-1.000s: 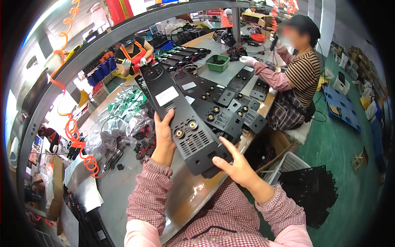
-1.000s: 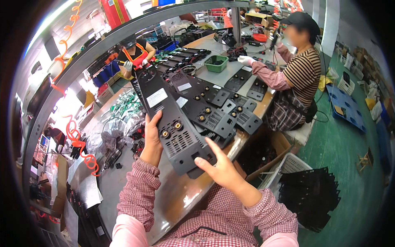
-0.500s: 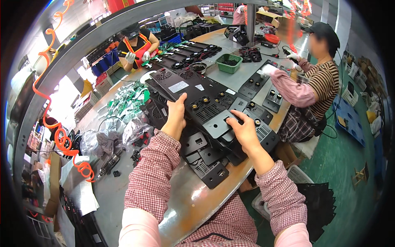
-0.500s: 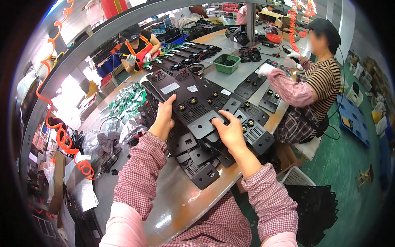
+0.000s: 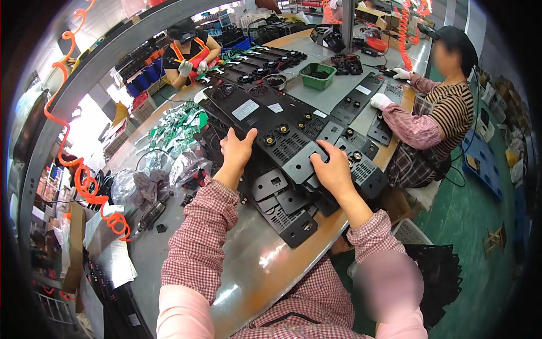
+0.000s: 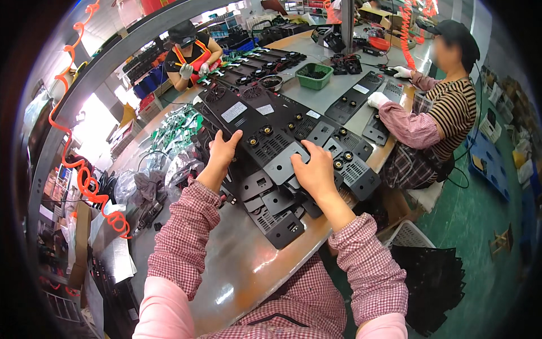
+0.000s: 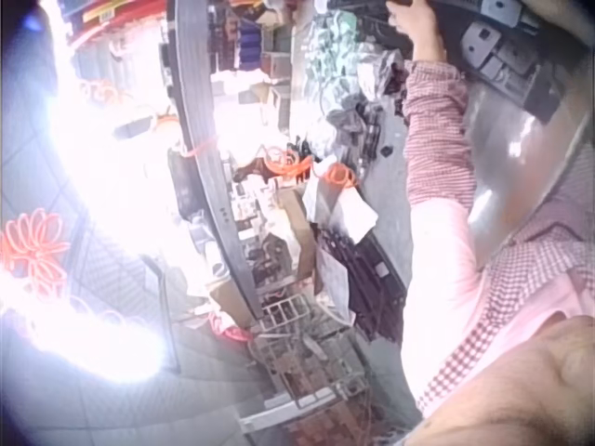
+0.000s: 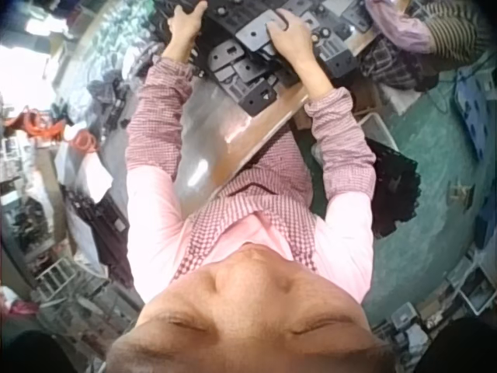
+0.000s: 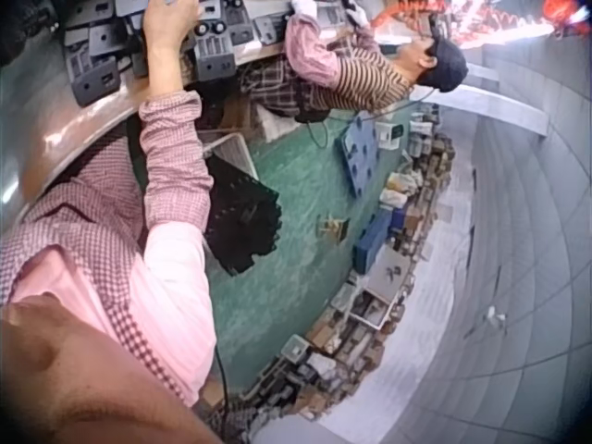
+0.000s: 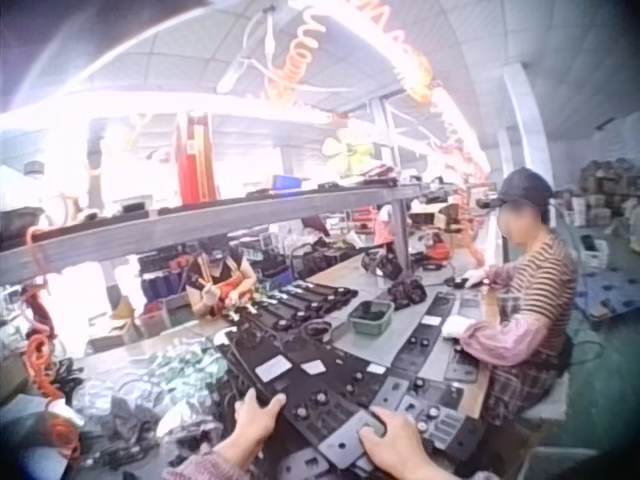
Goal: The person assembles electronic components on a workbench. They handle small red and black parts, placing them into a plastic bag, and then pick up black electronic chassis units. The person applies labels to the back of the chassis units and inserts the small red parts into slots on the units. Finally, they place the assembled units into a white basket.
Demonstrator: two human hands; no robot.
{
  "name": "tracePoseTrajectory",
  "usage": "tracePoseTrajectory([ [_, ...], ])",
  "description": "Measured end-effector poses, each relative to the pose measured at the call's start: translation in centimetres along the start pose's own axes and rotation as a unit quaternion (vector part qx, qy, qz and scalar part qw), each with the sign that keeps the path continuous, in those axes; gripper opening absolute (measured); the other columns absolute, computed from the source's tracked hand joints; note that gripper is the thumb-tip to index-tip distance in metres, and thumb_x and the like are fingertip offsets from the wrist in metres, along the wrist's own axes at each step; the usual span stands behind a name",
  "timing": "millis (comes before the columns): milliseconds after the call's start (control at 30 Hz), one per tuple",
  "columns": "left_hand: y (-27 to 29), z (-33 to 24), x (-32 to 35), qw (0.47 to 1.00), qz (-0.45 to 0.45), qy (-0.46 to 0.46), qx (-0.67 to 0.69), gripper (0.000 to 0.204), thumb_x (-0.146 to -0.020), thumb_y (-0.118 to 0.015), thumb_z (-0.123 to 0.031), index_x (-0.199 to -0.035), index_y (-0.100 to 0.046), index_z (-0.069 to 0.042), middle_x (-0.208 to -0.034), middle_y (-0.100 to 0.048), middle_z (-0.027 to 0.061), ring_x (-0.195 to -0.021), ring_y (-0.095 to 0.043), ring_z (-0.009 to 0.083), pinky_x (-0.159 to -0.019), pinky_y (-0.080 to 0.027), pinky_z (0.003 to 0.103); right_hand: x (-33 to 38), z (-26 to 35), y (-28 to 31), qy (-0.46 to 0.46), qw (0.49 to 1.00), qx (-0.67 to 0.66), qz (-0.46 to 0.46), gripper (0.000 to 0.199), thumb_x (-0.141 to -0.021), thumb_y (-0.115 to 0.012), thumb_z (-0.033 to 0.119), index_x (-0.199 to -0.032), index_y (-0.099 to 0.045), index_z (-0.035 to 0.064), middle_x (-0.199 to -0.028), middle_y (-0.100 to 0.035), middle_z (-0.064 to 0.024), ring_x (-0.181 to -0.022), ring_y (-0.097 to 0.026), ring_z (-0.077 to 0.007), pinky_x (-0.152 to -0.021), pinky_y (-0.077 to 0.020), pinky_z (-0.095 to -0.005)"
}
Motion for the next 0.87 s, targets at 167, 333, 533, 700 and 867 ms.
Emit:
tracePoseTrajectory([
  [167, 0.2, 0.3, 1.0, 0.999, -0.001, -0.002, 0.033, 0.100, -0.084, -0.069, -0.061, -0.155, -0.027, -0.004, -0.155, -0.026, 0.0299, -0.146, -0.025, 0.0438, -0.117, -0.027, 0.048, 0.9, 2.4, 1.0, 0.082, 0.979, 0.182, -0.032, 0.041, -0.084, -0.062, 0.030, -0.115, -0.071, 0.0046, -0.116, -0.069, -0.0145, -0.119, -0.052, -0.0346, -0.106, -0.0371, -0.0457],
  [333, -0.4, 0.7, 0.7, 0.999, 0.011, -0.023, 0.045, 0.105, -0.080, -0.071, -0.064, -0.155, -0.028, -0.004, -0.154, -0.028, 0.0315, -0.145, -0.027, 0.0436, -0.117, -0.028, 0.048, 1.4, 2.3, 2.2, 0.083, 0.988, 0.123, -0.035, 0.041, -0.086, -0.066, 0.035, -0.115, -0.071, 0.0057, -0.114, -0.069, -0.0144, -0.114, -0.057, -0.0345, -0.103, -0.0392, -0.0461],
  [533, 4.6, -1.2, 7.8, 0.962, -0.137, -0.227, 0.061, 0.065, -0.095, -0.065, -0.035, -0.139, -0.047, 0.008, -0.142, -0.048, 0.0259, -0.132, -0.046, 0.0352, -0.112, -0.032, 0.039, 4.1, 1.2, 9.6, 0.132, 0.970, -0.133, -0.157, 0.031, -0.091, -0.068, 0.018, -0.117, -0.068, 0.0009, -0.112, -0.070, -0.0146, -0.105, -0.064, -0.0264, -0.095, -0.0486, -0.0379],
  [700, 0.8, 0.1, 22.9, 0.861, 0.046, -0.506, -0.016, 0.051, -0.087, -0.064, -0.016, -0.133, -0.052, 0.003, -0.136, -0.052, 0.0196, -0.130, -0.045, 0.0368, -0.110, -0.034, 0.047, 13.0, -9.2, 23.1, 0.035, 0.930, -0.164, -0.325, 0.028, -0.099, -0.058, 0.007, -0.124, -0.061, -0.0038, -0.114, -0.069, -0.0132, -0.108, -0.064, -0.0165, -0.093, -0.0502, -0.0277],
  [867, -4.5, 6.0, 31.4, 0.758, 0.339, -0.530, -0.173, 0.061, -0.081, -0.075, -0.027, -0.136, -0.055, -0.007, -0.136, -0.055, 0.0138, -0.131, -0.045, 0.0385, -0.111, -0.032, 0.052, 26.9, -24.9, 27.7, -0.239, 0.888, -0.102, -0.379, 0.027, -0.099, -0.060, 0.009, -0.123, -0.062, -0.0028, -0.113, -0.069, -0.0136, -0.107, -0.065, -0.0188, -0.096, -0.0495, -0.0316],
])
Point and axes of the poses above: each hand's wrist, its own x-axis away from the middle knuckle, its own y-axis out of the back of the hand, z = x × y, the point moved 5 cm from there along -x, towards the middle knuckle
